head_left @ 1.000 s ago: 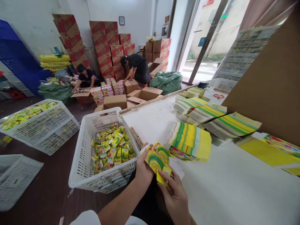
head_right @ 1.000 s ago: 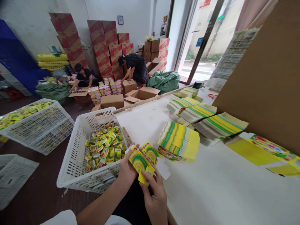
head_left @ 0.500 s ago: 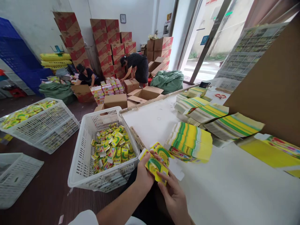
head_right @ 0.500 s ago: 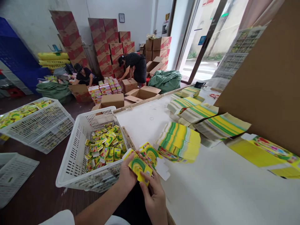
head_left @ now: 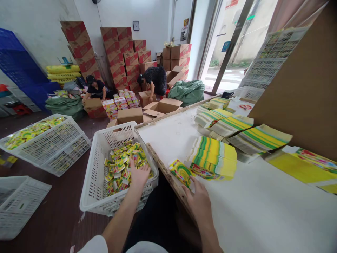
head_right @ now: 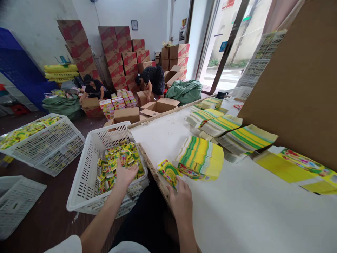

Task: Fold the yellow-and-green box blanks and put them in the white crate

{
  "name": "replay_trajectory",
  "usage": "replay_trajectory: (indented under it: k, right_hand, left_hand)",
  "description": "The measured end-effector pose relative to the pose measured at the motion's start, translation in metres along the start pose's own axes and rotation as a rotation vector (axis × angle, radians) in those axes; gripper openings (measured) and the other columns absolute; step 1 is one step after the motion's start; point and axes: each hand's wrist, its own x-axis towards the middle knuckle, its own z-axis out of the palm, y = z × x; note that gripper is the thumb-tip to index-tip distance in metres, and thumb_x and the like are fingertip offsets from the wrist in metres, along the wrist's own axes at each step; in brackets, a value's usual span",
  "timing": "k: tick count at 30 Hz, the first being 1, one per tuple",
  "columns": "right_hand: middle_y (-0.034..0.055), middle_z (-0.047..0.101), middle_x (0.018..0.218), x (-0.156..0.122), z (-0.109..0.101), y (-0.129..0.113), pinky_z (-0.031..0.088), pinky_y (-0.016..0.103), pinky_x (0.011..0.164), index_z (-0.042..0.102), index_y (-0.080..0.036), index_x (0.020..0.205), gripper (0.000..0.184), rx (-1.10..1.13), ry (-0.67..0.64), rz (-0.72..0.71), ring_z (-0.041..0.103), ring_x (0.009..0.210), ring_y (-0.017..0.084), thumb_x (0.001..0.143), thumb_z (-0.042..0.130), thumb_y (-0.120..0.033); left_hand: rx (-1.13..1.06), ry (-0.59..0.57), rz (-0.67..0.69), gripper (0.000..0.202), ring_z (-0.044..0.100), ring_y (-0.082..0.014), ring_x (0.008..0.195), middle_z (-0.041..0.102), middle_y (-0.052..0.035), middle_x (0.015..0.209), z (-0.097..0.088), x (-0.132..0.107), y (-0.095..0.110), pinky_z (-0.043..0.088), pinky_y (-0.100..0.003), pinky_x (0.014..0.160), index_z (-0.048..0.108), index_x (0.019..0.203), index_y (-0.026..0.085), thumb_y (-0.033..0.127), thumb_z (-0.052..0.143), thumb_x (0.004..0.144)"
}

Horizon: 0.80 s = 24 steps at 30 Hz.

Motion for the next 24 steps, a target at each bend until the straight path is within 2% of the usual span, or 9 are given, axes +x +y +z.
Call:
replay_trajectory:
  k: [2, 4, 7, 10, 13, 17, 21, 24]
  right_hand:
    - [0.0181, 0.068, 0.1, 0.006, 0.007, 0.012, 0.047, 0.051, 0.088, 0.07, -0.015, 0.11, 0.037, -0.157, 0.044, -0.06, 0.062, 0.095, 0.036, 0.083, 0.053, -0.034]
    - [0.016, 0.067, 0.094, 0.006, 0.012, 0.018, 0.046, 0.047, 0.084, 0.071, -0.017, 0.106, 0.033, -0.236, 0.061, -0.096, 0.06, 0.088, 0.033, 0.083, 0.049, -0.027]
    - [0.0147, 0.067, 0.091, 0.002, 0.015, 0.02, 0.045, 0.044, 0.081, 0.071, -0.018, 0.103, 0.031, -0.259, 0.053, -0.107, 0.059, 0.087, 0.032, 0.084, 0.047, -0.025]
    - [0.016, 0.068, 0.099, 0.001, 0.014, 0.018, 0.045, 0.044, 0.085, 0.068, -0.014, 0.113, 0.037, -0.277, 0.069, -0.1, 0.059, 0.093, 0.033, 0.084, 0.047, -0.025]
    - [0.0168, 0.069, 0.108, 0.003, 0.014, 0.015, 0.045, 0.044, 0.09, 0.064, -0.012, 0.122, 0.043, -0.295, 0.019, -0.101, 0.059, 0.1, 0.033, 0.083, 0.046, -0.021]
    - [0.0162, 0.07, 0.106, 0.005, 0.015, 0.009, 0.047, 0.043, 0.09, 0.064, -0.013, 0.117, 0.042, -0.274, -0.055, -0.089, 0.061, 0.099, 0.033, 0.081, 0.044, -0.016]
    - [0.0179, 0.068, 0.103, 0.007, 0.012, 0.006, 0.049, 0.048, 0.09, 0.061, -0.013, 0.111, 0.038, -0.183, 0.039, -0.043, 0.062, 0.099, 0.035, 0.076, 0.048, -0.02]
    - [0.0122, 0.068, 0.095, 0.006, 0.005, 0.005, 0.053, 0.045, 0.08, 0.057, -0.018, 0.103, 0.031, 0.024, 0.096, 0.103, 0.065, 0.087, 0.031, 0.074, 0.056, -0.03]
  left_hand:
    - [0.055, 0.001, -0.025, 0.053, 0.067, -0.0224, 0.098, 0.062, -0.0164, 0.111, -0.007, 0.003, -0.008, 0.059, -0.029, 0.069, 0.05, 0.129, 0.014, 0.055, 0.05, 0.095]
    - [0.097, -0.039, -0.032, 0.032, 0.068, -0.0161, 0.085, 0.065, -0.0106, 0.102, -0.011, -0.001, -0.024, 0.058, -0.025, 0.069, 0.054, 0.122, 0.016, 0.036, 0.056, 0.096]
    - [0.156, -0.142, -0.063, 0.015, 0.068, -0.0115, 0.074, 0.069, -0.0065, 0.093, -0.009, -0.009, -0.045, 0.057, -0.021, 0.067, 0.062, 0.107, 0.015, 0.02, 0.061, 0.092]
    - [0.228, -0.219, -0.148, 0.014, 0.069, -0.0128, 0.068, 0.071, -0.0074, 0.089, -0.004, -0.015, -0.056, 0.056, -0.023, 0.062, 0.065, 0.101, 0.011, 0.019, 0.066, 0.089]
    - [0.286, -0.242, -0.227, 0.011, 0.068, -0.012, 0.061, 0.072, -0.006, 0.081, -0.003, -0.018, -0.062, 0.054, -0.022, 0.057, 0.065, 0.1, 0.01, 0.018, 0.06, 0.094]
    - [0.339, -0.261, -0.278, 0.014, 0.066, -0.0101, 0.057, 0.071, -0.0032, 0.075, -0.009, -0.019, -0.066, 0.051, -0.021, 0.054, 0.064, 0.1, 0.011, 0.018, 0.053, 0.097]
    - [0.374, -0.285, -0.264, 0.013, 0.065, -0.0089, 0.056, 0.07, -0.0026, 0.074, -0.017, -0.019, -0.068, 0.05, -0.02, 0.054, 0.065, 0.098, 0.011, 0.019, 0.055, 0.096]
    - [0.392, -0.319, -0.199, 0.015, 0.064, -0.009, 0.057, 0.07, -0.0027, 0.075, -0.022, -0.022, -0.075, 0.049, -0.02, 0.055, 0.064, 0.095, 0.011, 0.023, 0.069, 0.088]
